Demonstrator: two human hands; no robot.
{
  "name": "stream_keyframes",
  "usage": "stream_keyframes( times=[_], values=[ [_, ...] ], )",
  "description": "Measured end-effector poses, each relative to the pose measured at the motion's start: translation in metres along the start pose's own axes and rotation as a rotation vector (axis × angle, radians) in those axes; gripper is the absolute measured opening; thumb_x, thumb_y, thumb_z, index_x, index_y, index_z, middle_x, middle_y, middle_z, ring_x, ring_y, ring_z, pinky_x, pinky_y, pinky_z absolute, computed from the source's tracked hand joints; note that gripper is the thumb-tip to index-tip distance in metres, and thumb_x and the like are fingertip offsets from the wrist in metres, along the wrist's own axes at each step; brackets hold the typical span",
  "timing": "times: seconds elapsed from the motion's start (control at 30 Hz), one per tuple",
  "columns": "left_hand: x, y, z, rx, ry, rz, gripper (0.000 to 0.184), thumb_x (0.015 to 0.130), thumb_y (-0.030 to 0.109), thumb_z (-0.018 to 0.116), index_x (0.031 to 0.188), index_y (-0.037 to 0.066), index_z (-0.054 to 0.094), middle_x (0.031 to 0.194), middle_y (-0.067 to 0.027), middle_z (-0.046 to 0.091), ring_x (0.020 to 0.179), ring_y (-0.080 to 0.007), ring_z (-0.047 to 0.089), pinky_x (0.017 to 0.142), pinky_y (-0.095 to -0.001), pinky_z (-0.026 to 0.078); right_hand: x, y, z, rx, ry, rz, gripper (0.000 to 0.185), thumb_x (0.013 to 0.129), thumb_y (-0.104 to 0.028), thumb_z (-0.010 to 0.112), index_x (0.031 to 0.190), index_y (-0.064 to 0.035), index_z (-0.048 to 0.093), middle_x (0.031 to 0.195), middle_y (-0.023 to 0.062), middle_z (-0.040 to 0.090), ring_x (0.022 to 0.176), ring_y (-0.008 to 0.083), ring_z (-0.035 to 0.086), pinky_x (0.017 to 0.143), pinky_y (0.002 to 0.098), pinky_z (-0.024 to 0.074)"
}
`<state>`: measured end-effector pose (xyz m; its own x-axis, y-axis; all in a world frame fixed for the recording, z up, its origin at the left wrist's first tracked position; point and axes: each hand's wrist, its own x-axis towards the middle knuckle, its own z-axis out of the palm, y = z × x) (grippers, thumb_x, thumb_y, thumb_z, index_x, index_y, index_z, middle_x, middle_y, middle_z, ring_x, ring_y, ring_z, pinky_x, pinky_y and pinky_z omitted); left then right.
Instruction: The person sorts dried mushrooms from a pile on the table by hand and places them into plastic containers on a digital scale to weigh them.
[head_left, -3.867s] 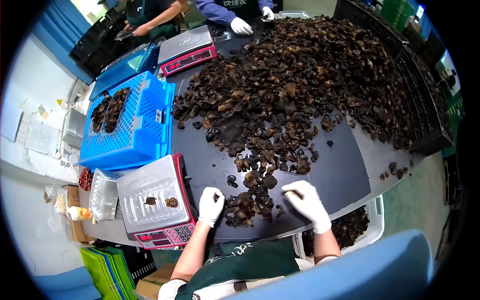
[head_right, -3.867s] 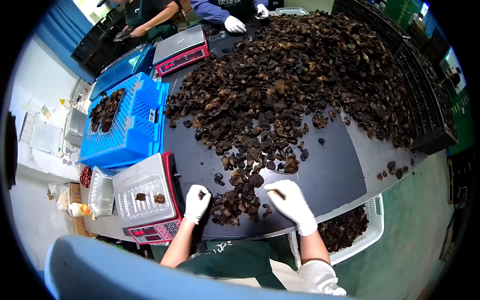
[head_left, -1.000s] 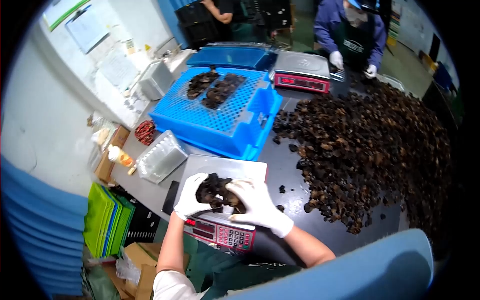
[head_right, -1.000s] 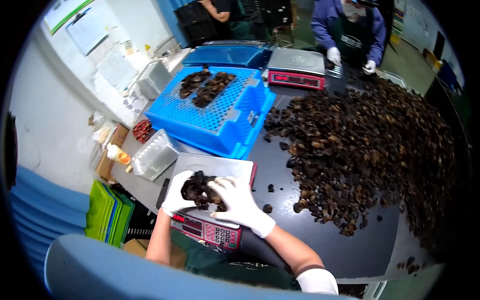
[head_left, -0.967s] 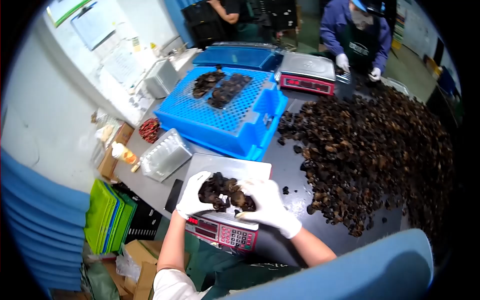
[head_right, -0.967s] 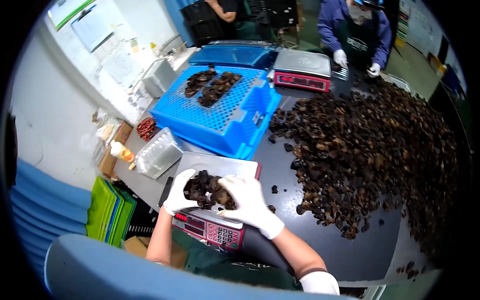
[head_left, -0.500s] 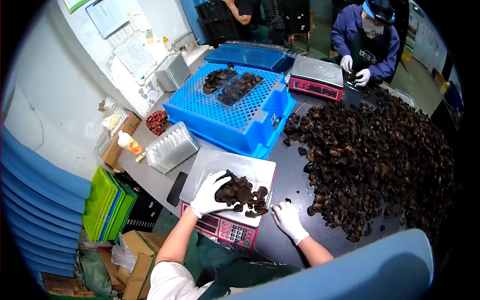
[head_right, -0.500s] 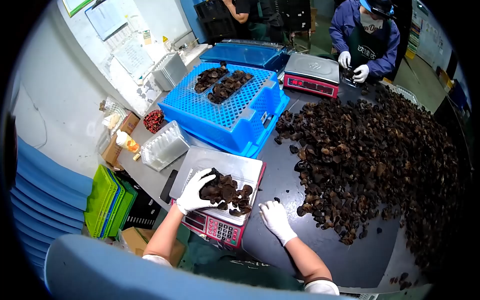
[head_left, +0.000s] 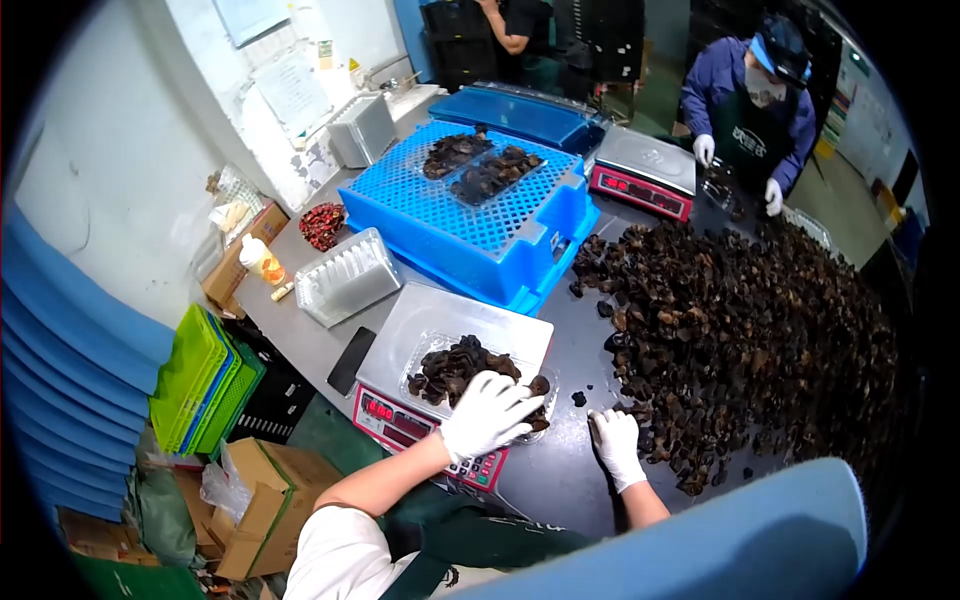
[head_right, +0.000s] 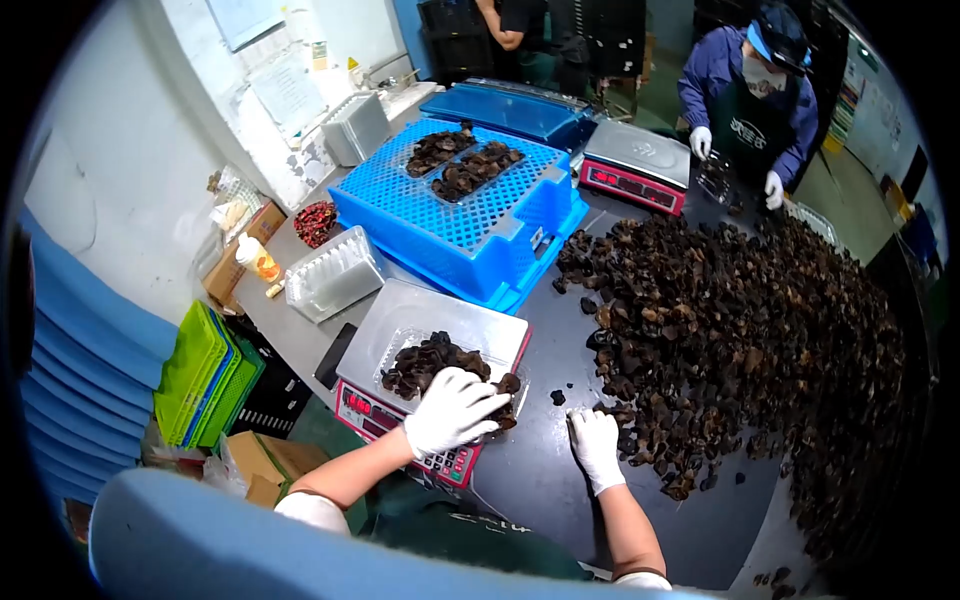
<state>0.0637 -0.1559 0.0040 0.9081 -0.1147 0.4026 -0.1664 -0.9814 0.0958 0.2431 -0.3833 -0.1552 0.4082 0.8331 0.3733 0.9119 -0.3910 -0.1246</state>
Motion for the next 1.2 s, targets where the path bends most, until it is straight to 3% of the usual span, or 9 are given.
stream_keyframes(
  times=[0.1,0.27,0.37,0.53,0.67,0.73,0.77,0.97,1.2],
  values=[
    [0.007,0.016,0.019,0.039,0.042,-0.014,0.030,0.081,0.022,0.065,0.109,0.013,0.064,0.106,-0.0025,0.058,0.100,-0.0210,0.053,0.091,-0.0410,0.039,0.004,0.011,-0.003,0.139,0.105,0.048,0.012,0.083,-0.016,0.068,0.094,-0.0127,0.066,0.070,0.0061,0.060,0.064,0.0241,0.061,0.058,0.0377,0.0472],
    [-0.004,0.012,0.034,-0.019,0.080,-0.017,0.021,0.079,0.015,0.063,0.100,0.014,0.063,0.098,-0.0031,0.057,0.097,-0.0216,0.055,0.087,-0.0384,0.041,0.013,0.018,-0.004,0.552,0.344,0.407,0.010,0.086,-0.006,0.068,0.096,-0.0025,0.070,0.088,0.0106,0.072,0.078,0.0215,0.070,0.073,0.0304,0.0545],
    [-0.006,0.004,0.008,-0.422,0.099,-0.213,0.016,0.077,0.010,0.065,0.093,0.012,0.065,0.092,-0.0052,0.063,0.090,-0.0284,0.060,0.083,-0.0406,0.045,0.049,-0.004,-0.035,0.784,0.403,0.470,0.011,0.087,0.000,0.067,0.098,-0.0007,0.070,0.085,0.0023,0.069,0.072,0.0080,0.059,0.068,0.0229,0.0482],
    [-0.036,-0.040,-0.032,-0.221,0.471,-0.440,0.016,0.080,0.006,0.062,0.096,0.007,0.063,0.095,-0.0131,0.066,0.091,-0.0337,0.063,0.084,-0.0426,0.050,0.121,-0.088,-0.108,1.221,0.253,0.460,0.012,0.086,-0.002,0.068,0.099,0.0003,0.070,0.084,-0.0001,0.066,0.072,0.0039,0.053,0.065,0.0211,0.0444],
    [-0.065,-0.083,-0.023,-0.129,0.367,-0.495,0.026,0.086,0.008,0.054,0.110,0.004,0.063,0.109,-0.0192,0.064,0.099,-0.0385,0.060,0.091,-0.0456,0.047,0.154,-0.133,-0.088,1.034,0.069,0.205,0.026,0.084,-0.014,0.069,0.106,0.0003,0.067,0.097,0.0152,0.067,0.084,0.0275,0.064,0.079,0.0391,0.0513],
    [-0.070,-0.085,-0.007,0.012,0.255,-0.395,0.035,0.086,0.007,0.054,0.120,0.001,0.058,0.116,-0.0228,0.061,0.106,-0.0398,0.058,0.096,-0.0477,0.045,0.159,-0.145,-0.067,0.614,0.074,-0.111,0.042,0.086,-0.025,0.066,0.120,-0.0013,0.060,0.120,0.0216,0.059,0.109,0.0386,0.055,0.098,0.0491,0.0422],
    [-0.065,-0.080,-0.008,-0.211,0.048,-0.654,0.041,0.086,0.007,0.051,0.126,0.001,0.054,0.123,-0.0239,0.058,0.110,-0.0419,0.057,0.100,-0.0479,0.043,0.153,-0.151,-0.056,0.504,-0.117,-0.126,0.054,0.087,-0.032,0.063,0.131,-0.0030,0.053,0.134,0.0224,0.049,0.123,0.0401,0.044,0.106,0.0511,0.0323],
    [-0.085,-0.086,-0.006,-0.457,0.128,-0.714,0.051,0.093,0.009,0.044,0.144,0.005,0.041,0.150,-0.0206,0.038,0.143,-0.0343,0.029,0.117,-0.0406,0.022,0.161,-0.134,-0.085,0.800,-0.012,-0.217,0.037,0.082,-0.011,0.063,0.118,0.0006,0.060,0.122,0.0218,0.059,0.112,0.0379,0.056,0.100,0.0441,0.0425],
    [-0.118,-0.121,-0.020,-0.495,0.410,-0.731,0.043,0.099,0.012,0.042,0.141,0.003,0.044,0.147,-0.0137,0.042,0.138,-0.0263,0.037,0.115,-0.0365,0.026,0.115,-0.064,-0.108,0.924,0.004,0.275,0.029,0.089,-0.003,0.058,0.118,-0.0001,0.062,0.106,0.0133,0.067,0.102,0.0233,0.063,0.090,0.0334,0.0490]
  ],
)
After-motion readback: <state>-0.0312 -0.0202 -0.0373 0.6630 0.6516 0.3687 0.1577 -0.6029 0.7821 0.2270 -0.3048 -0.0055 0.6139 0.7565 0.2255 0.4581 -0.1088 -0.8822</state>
